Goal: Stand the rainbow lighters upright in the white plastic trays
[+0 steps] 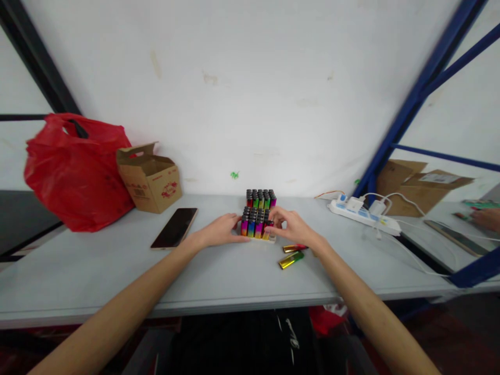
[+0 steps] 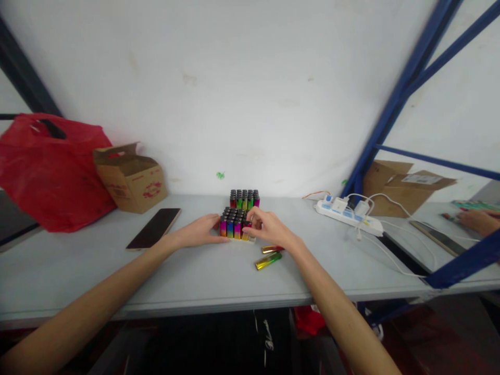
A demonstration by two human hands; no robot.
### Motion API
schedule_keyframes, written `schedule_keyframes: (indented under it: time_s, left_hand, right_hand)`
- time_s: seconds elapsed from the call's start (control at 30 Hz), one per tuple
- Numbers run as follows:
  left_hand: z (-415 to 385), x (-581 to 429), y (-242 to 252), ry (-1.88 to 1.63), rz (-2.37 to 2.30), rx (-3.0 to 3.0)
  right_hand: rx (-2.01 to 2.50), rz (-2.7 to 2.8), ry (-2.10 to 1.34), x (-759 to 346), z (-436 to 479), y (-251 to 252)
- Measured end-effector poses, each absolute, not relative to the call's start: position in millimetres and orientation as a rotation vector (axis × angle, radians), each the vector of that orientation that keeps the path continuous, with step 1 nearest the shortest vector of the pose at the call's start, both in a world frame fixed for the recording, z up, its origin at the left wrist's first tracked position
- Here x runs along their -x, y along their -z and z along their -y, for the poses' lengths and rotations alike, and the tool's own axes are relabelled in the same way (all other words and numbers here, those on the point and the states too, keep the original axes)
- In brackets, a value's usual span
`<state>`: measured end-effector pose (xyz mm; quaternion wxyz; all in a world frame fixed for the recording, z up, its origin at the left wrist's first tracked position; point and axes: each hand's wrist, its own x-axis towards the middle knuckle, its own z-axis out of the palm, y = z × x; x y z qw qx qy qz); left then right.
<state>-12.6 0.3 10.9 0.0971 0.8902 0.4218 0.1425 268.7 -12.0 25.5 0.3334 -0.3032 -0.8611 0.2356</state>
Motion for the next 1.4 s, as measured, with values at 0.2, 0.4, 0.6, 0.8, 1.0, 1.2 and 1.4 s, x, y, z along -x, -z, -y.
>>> schedule_keyframes:
  time_s: [0.2, 0.4, 0.6, 0.8, 1.0, 1.2, 1.4]
  left_hand:
    - [-0.2, 12.6, -12.2, -0.426, -1.225, -2.630]
    - [-0.6, 13.2, -12.4, -0.438, -1.215, -2.590]
    - [1.7, 12.3, -15.4, -0.442, -1.222, -2.574]
    - [1.7, 11.9, -16.0, -0.392, -1.242, -2.588]
    - [0.4, 11.6, -15.1, -0.396, -1.243, -2.608]
    - [0.6, 11.9, -14.6, -0.435, -1.229, -2.585]
    - [0.7, 12.0, -15.0, -0.467, -1.199, -2.557]
  right_hand:
    - [0.807, 2.263, -0.642, -269.4, 13.1, -27.5]
    - [1.078, 2.147, -0.405, -291.0, 11.2, -44.9]
    - [1.192, 2.340, -0.793, -326.0, 3.8, -48.1]
    - [1.231, 2.400, -1.344, -347.3, 0.1, -39.4]
    - [1.321, 2.456, -1.141, -350.9, -3.9, -34.9]
    - [1.325, 2.472, -0.715, -339.7, -14.9, -23.8]
    - [1.387, 2.334, -0.086, -341.5, -24.4, -17.7]
